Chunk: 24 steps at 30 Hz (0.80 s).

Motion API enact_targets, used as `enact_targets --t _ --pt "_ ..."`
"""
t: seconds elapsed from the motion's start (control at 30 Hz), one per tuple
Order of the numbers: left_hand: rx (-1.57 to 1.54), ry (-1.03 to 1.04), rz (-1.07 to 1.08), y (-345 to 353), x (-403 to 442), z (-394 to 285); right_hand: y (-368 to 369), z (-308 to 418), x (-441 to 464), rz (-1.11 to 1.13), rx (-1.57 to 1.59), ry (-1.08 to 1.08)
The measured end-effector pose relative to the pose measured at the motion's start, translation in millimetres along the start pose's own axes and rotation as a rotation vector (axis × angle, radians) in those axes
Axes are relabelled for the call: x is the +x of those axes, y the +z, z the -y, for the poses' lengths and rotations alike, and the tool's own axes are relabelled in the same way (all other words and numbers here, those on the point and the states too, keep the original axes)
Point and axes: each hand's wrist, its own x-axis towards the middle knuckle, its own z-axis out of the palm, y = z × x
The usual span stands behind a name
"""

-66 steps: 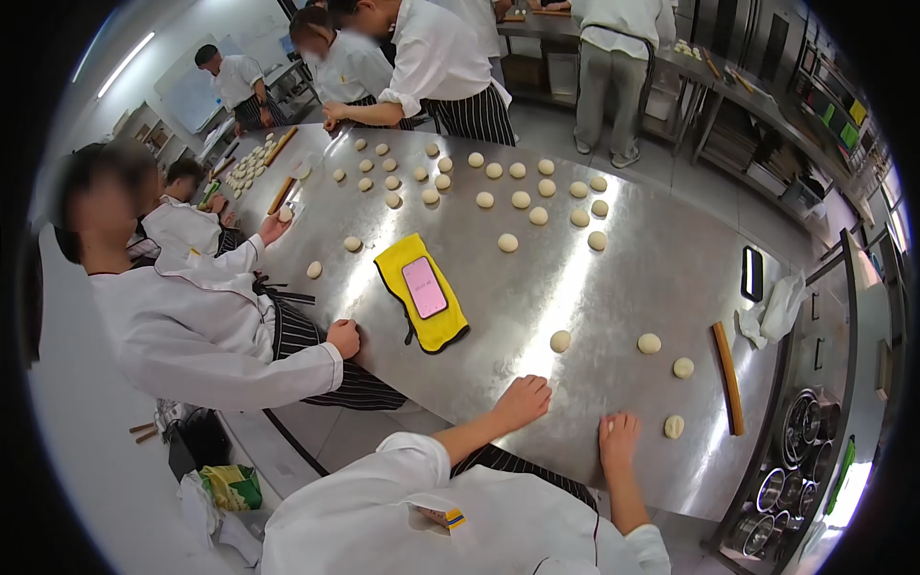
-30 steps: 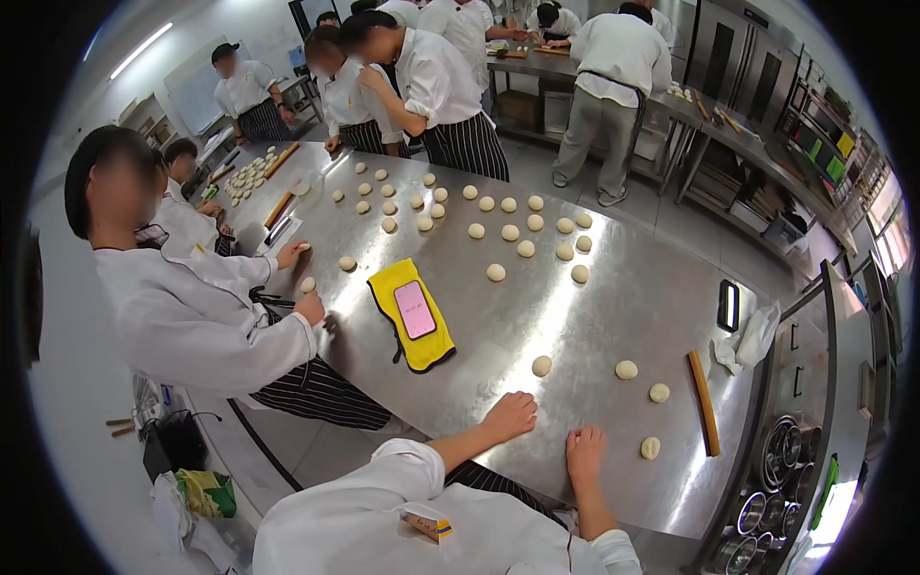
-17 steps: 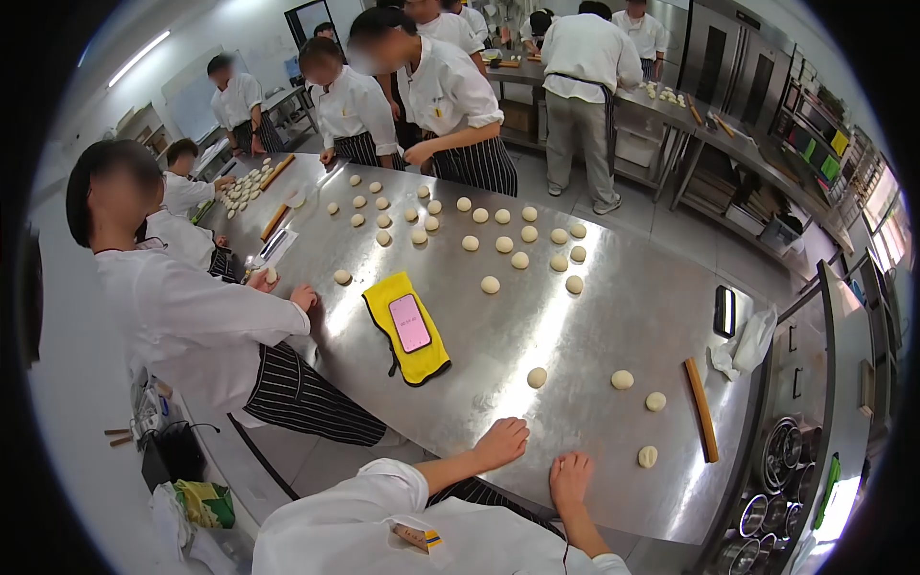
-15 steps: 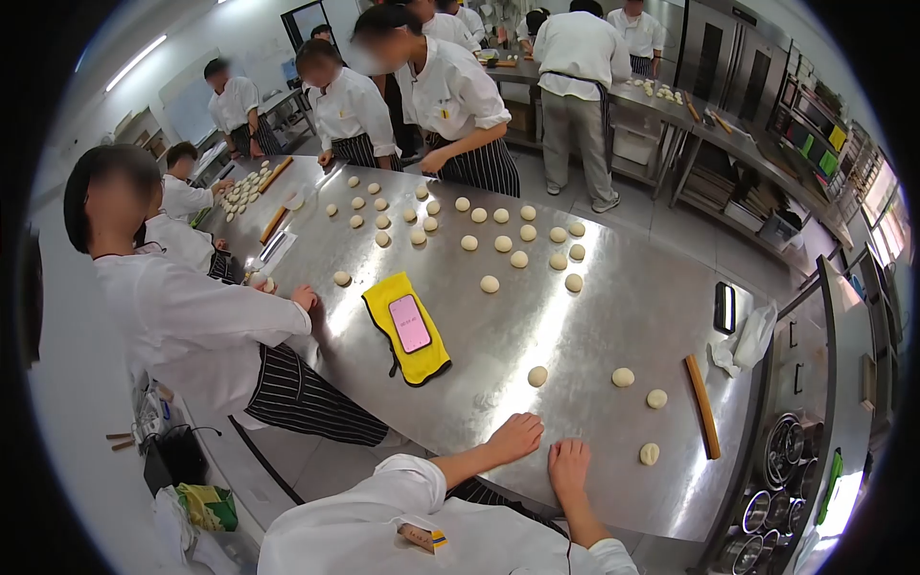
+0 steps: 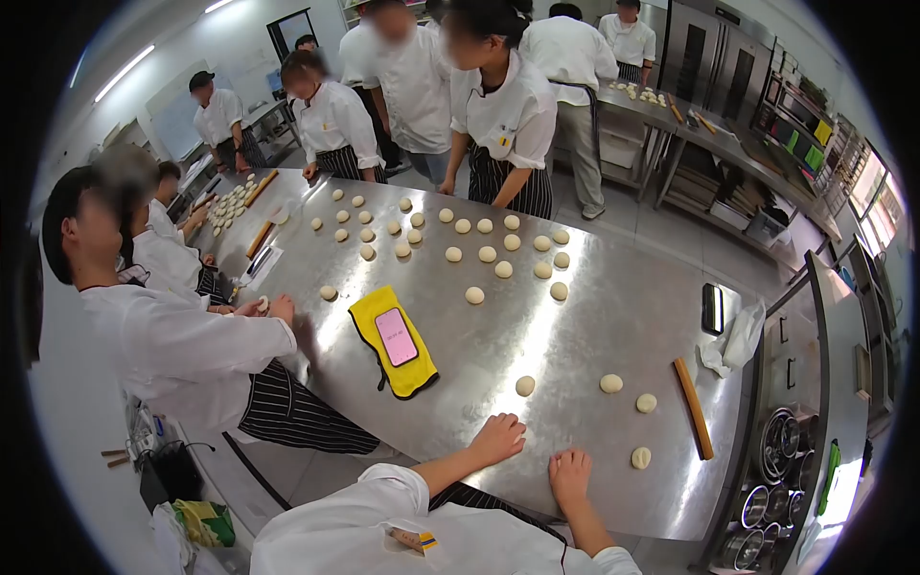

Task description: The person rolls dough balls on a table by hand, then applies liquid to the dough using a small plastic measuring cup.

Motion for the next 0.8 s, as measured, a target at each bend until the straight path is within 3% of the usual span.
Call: enact_targets --t 0.13,0.33,0.43,0.53,0.6,0.67,0.73,0.8 --pt "0.014 -0.022 -0.021 10 9 -7 8 5 5 0.075 -0.058 0.094" --pt "0.003 0.084 -0.035 15 2 -4 3 1 0 -0.009 0.004 -0.063" --pt "-0.041 0.199 -0.103 16 9 -3 8 9 14 0.069 0.039 -0.024" --pt "0.082 0.135 0.036 12 18 14 11 -6 18 0.189 0.093 0.115" --pt "0.036 0.108 -0.006 3 2 18 2 -13 11 -0.001 0.031 0.061" --pt "0.015 0.164 -0.162 5 -9 9 1 0 -1 -0.019 0.015 0.004" --pt "0.015 0.172 -0.101 10 3 -4 1 10 2 -0.041 -0.003 -0.058" --pt "0.046 0.189 0.016 16 22 1 6 10 24 0.129 0.076 0.029"
